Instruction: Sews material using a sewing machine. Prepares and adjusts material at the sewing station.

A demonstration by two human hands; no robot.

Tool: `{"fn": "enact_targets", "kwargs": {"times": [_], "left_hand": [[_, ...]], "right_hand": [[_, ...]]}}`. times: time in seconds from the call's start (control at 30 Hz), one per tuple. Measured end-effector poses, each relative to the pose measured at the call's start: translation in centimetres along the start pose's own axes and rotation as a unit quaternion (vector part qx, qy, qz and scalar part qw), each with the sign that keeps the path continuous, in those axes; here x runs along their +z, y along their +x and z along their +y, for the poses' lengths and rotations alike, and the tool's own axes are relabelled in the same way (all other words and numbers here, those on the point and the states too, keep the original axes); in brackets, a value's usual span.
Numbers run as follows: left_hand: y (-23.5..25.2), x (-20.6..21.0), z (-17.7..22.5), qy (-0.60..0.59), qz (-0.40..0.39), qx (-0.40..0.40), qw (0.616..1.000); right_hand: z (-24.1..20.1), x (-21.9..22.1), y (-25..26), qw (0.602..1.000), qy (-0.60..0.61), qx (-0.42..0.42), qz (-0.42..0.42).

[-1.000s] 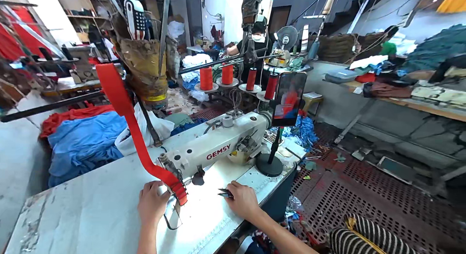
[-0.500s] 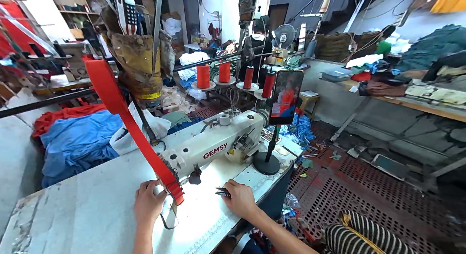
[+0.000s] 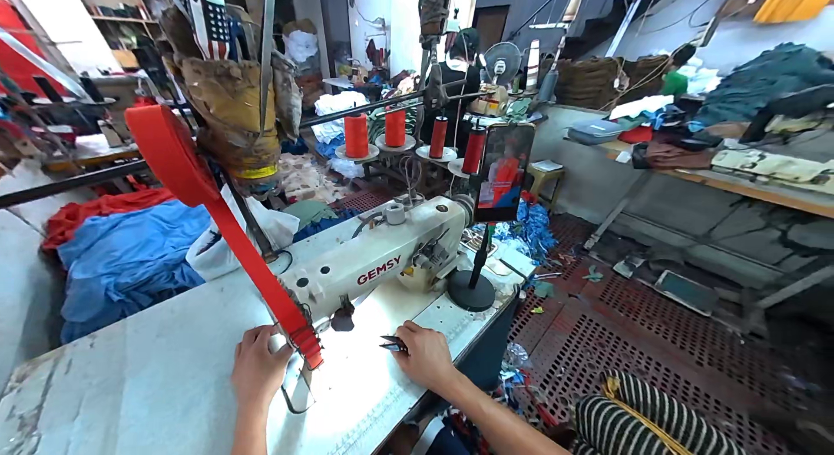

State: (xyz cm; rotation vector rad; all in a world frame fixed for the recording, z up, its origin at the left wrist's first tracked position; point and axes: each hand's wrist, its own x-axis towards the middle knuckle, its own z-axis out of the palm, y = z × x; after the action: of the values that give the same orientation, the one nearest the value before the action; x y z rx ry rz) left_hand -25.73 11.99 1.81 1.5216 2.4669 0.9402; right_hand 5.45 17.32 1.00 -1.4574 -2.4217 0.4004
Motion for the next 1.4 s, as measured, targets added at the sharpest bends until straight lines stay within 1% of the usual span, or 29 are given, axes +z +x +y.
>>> {"fn": "enact_targets", "kwargs": {"times": [0.17,0.33,0.6,0.7,0.83,0.9,0.97,1.03,1.1,1.17,1.23,1.3,1.33,1.4], "left_hand": [[0.0,0.0,-0.2,0.002,0.002,0.001,1.000],[0.0,0.0,-0.1,0.003,0.002,0.003,1.000],[-0.1,-0.4,-0.1,-0.009,-0.003,-0.004,1.000],[-0.1,-0.9,0.0,-0.001,-0.026,-0.018,1.000],[0.2,-1.3,-0.6,-0.023,-0.046,-0.037,0.998],[0.3,-0.9,-0.9,-0.039,-0.050,-0.056,0.996],[0.2,-0.5,-1.4,-0.052,-0.031,-0.059,0.996],[0.0,0.0,-1.9,-0.056,-0.003,-0.047,0.997],[0.0,0.1,-1.9,-0.064,0.011,-0.044,0.997],[0.2,0.0,-1.6,-0.066,0.013,-0.057,0.996],[0.4,0.2,-1.4,-0.067,0.024,-0.070,0.995],[0.7,0.3,-1.4,-0.066,0.034,-0.068,0.995],[0.9,0.4,-1.5,-0.063,0.040,-0.063,0.995],[1.4,0.6,-1.8,-0.049,0.048,-0.055,0.996]], "right_hand": [[-0.1,0.1,0.0,1.000,-0.002,0.000,-0.002],[0.1,0.3,0.0,1.000,0.001,-0.008,0.016],[-0.4,0.1,0.2,1.000,0.012,0.010,-0.013],[-0.5,0.3,0.1,1.000,0.004,0.010,0.001],[-0.9,1.0,0.4,0.999,-0.020,-0.013,0.039],[-0.9,0.8,0.5,0.999,-0.034,-0.017,0.022],[-1.1,0.1,1.1,0.999,-0.042,-0.025,-0.012],[-1.3,-0.6,2.0,0.997,-0.035,-0.045,-0.048],[-1.3,-0.6,3.2,0.992,-0.021,-0.093,-0.081],[-1.9,-0.3,4.3,0.983,-0.018,-0.149,-0.110],[-2.7,0.4,5.3,0.971,-0.024,-0.207,-0.117],[-3.5,1.0,6.7,0.963,-0.042,-0.238,-0.123],[-3.8,1.4,7.4,0.961,-0.059,-0.247,-0.111],[-4.2,2.2,8.7,0.965,-0.075,-0.239,-0.075]]}}
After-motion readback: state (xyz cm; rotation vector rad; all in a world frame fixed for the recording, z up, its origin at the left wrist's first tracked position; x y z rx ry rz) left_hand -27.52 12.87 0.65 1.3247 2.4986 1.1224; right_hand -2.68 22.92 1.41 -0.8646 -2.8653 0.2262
